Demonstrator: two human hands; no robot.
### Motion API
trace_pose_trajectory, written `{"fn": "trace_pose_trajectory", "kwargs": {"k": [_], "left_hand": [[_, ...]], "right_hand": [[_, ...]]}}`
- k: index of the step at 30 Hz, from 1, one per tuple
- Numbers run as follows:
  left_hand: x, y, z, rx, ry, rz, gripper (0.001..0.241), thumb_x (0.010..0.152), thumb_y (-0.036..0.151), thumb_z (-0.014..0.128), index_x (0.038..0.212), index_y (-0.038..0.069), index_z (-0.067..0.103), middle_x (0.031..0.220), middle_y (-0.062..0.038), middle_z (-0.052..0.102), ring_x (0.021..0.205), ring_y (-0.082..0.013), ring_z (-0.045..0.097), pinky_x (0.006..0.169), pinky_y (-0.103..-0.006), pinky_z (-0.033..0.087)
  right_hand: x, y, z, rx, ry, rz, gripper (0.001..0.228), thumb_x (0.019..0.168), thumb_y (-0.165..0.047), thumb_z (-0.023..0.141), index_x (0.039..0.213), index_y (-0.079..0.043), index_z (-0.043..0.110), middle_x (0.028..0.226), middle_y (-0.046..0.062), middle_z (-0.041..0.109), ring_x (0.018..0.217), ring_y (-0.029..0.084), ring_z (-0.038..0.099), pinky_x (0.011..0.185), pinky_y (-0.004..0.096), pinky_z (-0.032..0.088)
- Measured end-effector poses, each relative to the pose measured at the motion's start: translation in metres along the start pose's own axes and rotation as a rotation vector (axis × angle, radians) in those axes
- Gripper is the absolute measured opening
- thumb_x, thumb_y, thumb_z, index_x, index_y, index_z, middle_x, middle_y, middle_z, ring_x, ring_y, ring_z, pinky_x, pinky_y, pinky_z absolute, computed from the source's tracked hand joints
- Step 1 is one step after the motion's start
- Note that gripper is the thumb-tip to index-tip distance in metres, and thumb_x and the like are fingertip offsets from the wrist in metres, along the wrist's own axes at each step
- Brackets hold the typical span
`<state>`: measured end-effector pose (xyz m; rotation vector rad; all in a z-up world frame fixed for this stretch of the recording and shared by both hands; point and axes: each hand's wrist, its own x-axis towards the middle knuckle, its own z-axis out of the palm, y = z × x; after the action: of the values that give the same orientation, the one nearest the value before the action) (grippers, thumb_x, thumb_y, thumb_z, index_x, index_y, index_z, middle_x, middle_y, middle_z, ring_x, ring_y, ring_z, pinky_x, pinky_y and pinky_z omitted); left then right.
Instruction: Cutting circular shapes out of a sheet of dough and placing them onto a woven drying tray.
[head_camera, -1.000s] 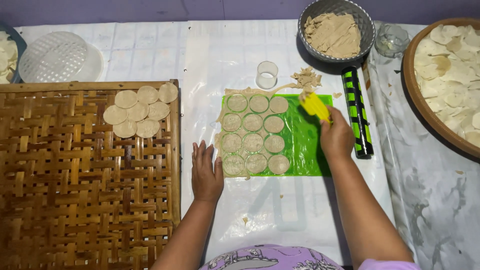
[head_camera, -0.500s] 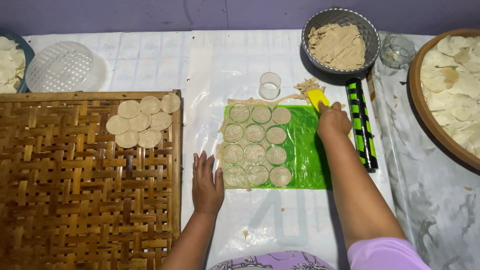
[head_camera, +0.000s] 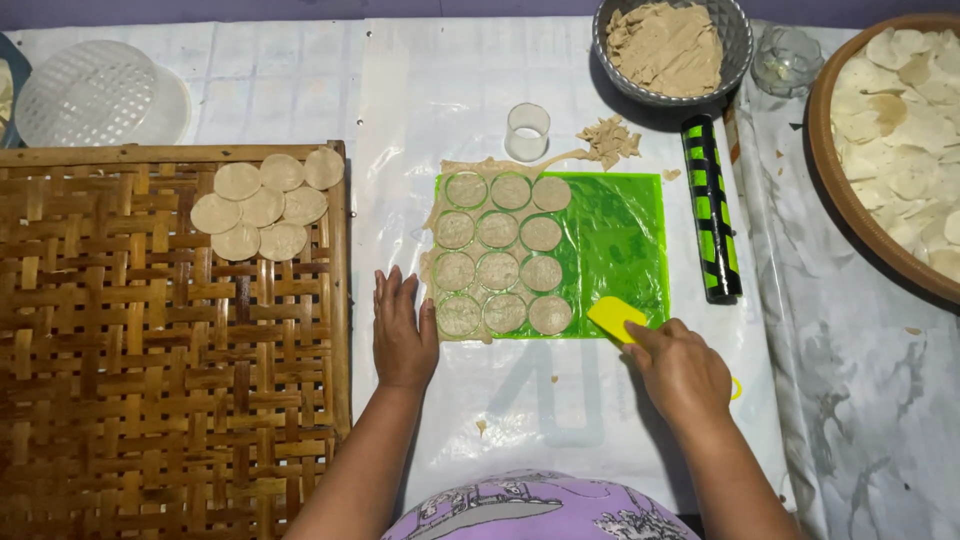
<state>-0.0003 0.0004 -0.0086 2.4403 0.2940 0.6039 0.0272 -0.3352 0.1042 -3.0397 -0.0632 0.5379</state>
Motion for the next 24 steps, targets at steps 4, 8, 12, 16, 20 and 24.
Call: {"fn": "trace_pose_trajectory", "kwargs": {"k": [4,8,12,16,20,24], "left_hand": [[0.0,0.001,-0.001,-0.033,-0.016,-0.005,0.038,0.105,0.028,0.052,0.134,0.004,0.057,0.149,-0.022,0.048,0.15,-0.0434,0.03,0.122,-0.0525,0.027],[-0.002,-0.002,0.001,-0.008,-0.015,-0.003,0.039,0.104,0.03,0.052,0.135,0.006,0.056,0.149,-0.021,0.048,0.151,-0.042,0.031,0.122,-0.0519,0.028],[-0.002,0.001,-0.002,-0.022,-0.023,-0.015,0.039,0.105,0.03,0.051,0.135,0.006,0.056,0.149,-0.021,0.048,0.151,-0.0419,0.031,0.122,-0.0521,0.028],[0.001,0.005,-0.007,-0.066,-0.013,-0.009,0.038,0.104,0.026,0.054,0.134,0.004,0.056,0.148,-0.023,0.048,0.149,-0.0438,0.031,0.122,-0.0527,0.029],[0.007,0.006,-0.018,-0.336,0.036,-0.133,0.035,0.104,0.02,0.053,0.135,0.004,0.057,0.148,-0.021,0.05,0.149,-0.0416,0.033,0.122,-0.0527,0.029],[0.009,0.031,-0.038,-0.543,0.087,-0.193,0.03,0.105,0.009,0.048,0.129,0.001,0.063,0.133,-0.021,0.061,0.14,-0.0416,0.048,0.116,-0.0505,0.038]], "right_hand": [[-0.011,-0.011,0.018,-0.041,-0.021,-0.056,0.034,0.097,-0.044,0.059,0.128,-0.039,0.073,0.109,0.002,0.07,0.109,0.027,0.069,0.092,0.042,0.058],[-0.009,-0.02,0.031,-0.051,0.025,-0.101,0.032,0.099,-0.043,0.058,0.127,-0.035,0.073,0.104,0.001,0.068,0.103,0.024,0.069,0.088,0.04,0.057],[-0.01,-0.02,0.034,-0.054,0.049,-0.151,0.031,0.098,-0.042,0.06,0.125,-0.034,0.074,0.101,0.002,0.067,0.1,0.026,0.069,0.086,0.042,0.058],[-0.008,-0.023,0.043,-0.017,0.072,-0.128,0.031,0.096,-0.041,0.063,0.124,-0.035,0.075,0.102,0.001,0.067,0.1,0.026,0.07,0.086,0.041,0.057],[-0.005,-0.018,0.056,0.212,0.199,-0.169,0.033,0.096,-0.038,0.065,0.128,-0.036,0.074,0.1,0.003,0.069,0.098,0.03,0.071,0.082,0.043,0.058],[-0.011,-0.027,0.046,0.405,0.339,-0.226,0.034,0.093,-0.037,0.07,0.127,-0.04,0.074,0.098,0.002,0.071,0.094,0.032,0.072,0.082,0.045,0.059]]}}
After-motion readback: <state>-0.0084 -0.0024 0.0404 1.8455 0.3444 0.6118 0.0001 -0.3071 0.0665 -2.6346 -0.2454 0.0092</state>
